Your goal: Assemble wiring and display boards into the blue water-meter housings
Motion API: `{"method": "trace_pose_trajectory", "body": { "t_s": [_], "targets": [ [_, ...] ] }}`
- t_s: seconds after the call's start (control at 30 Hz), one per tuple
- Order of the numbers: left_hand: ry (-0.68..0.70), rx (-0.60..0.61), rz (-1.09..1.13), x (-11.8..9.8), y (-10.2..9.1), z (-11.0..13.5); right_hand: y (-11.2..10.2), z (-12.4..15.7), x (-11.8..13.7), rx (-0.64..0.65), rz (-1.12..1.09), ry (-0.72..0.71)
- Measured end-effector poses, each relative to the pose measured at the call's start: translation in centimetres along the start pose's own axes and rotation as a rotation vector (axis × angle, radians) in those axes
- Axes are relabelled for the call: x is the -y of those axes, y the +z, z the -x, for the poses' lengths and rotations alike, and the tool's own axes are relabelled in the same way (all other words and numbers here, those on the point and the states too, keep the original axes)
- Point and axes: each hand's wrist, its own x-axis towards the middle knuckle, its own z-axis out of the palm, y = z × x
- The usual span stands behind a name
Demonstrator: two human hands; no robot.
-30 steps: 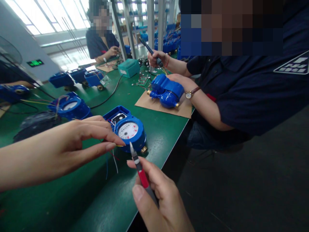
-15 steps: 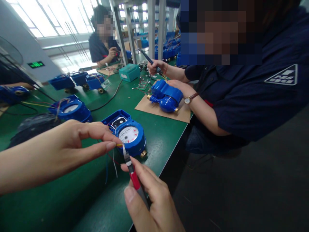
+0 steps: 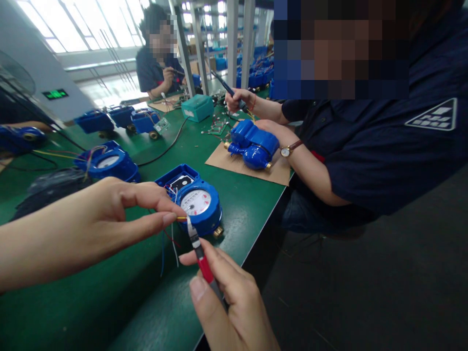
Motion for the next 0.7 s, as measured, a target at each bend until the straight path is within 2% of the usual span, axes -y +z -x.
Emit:
{"method": "trace_pose_trajectory", "body": {
  "t_s": [0.7],
  "targets": [
    [-0.031,0.014,-0.021,0.21,0.05,-0.01,0.49,-0.09,-0.14,-0.014,-0.067,-0.002]
  ]
}}
